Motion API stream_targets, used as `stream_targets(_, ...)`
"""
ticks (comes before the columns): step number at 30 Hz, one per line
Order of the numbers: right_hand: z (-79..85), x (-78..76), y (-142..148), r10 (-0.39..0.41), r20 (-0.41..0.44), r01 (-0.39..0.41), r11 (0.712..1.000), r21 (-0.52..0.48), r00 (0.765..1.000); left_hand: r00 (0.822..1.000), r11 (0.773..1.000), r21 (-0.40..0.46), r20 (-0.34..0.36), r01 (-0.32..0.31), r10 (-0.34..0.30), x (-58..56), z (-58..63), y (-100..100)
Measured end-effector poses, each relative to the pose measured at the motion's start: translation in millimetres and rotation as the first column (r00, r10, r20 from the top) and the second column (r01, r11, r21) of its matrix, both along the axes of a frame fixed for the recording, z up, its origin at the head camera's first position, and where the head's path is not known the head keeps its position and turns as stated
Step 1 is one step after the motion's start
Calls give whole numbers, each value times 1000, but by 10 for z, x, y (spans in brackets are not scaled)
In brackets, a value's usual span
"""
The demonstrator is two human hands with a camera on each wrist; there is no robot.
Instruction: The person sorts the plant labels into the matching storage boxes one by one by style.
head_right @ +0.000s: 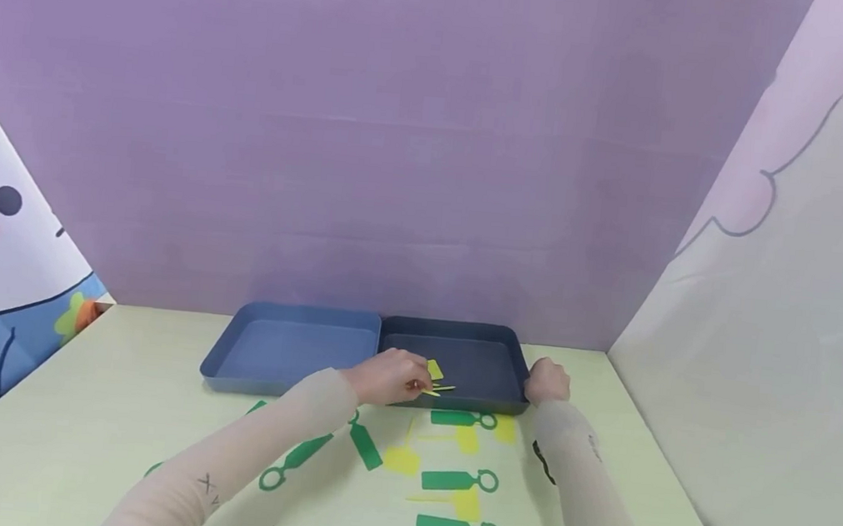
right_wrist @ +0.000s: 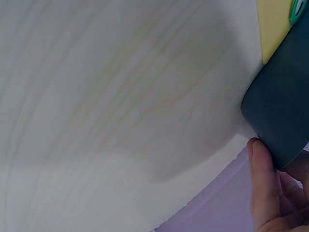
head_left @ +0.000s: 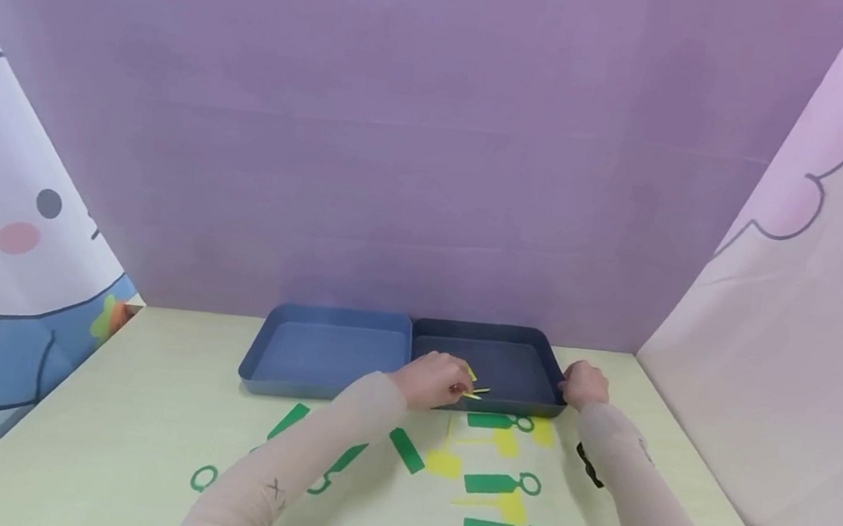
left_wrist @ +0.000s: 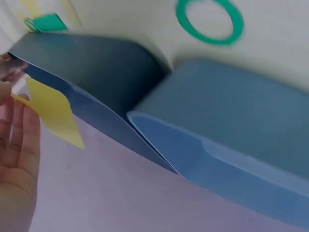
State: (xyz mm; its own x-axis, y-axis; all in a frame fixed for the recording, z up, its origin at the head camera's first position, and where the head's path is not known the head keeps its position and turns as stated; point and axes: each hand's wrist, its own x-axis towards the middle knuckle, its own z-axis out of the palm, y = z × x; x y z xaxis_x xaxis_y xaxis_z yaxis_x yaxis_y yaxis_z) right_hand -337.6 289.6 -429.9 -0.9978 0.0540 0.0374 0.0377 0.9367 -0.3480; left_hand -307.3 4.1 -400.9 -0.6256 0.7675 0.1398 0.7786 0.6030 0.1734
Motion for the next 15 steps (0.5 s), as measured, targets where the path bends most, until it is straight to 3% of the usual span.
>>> stream_targets(7, -24, -9, -5, -3, -1, 3, 1000, 2, 1000, 998, 998, -57, 51, 35, -32, -241, -35, 26)
stream_targets(15, -25, -28, -14, -9, -17, 9, 1000, 6, 1000, 997, 985, -160, 49, 62, -54, -478, -109, 68)
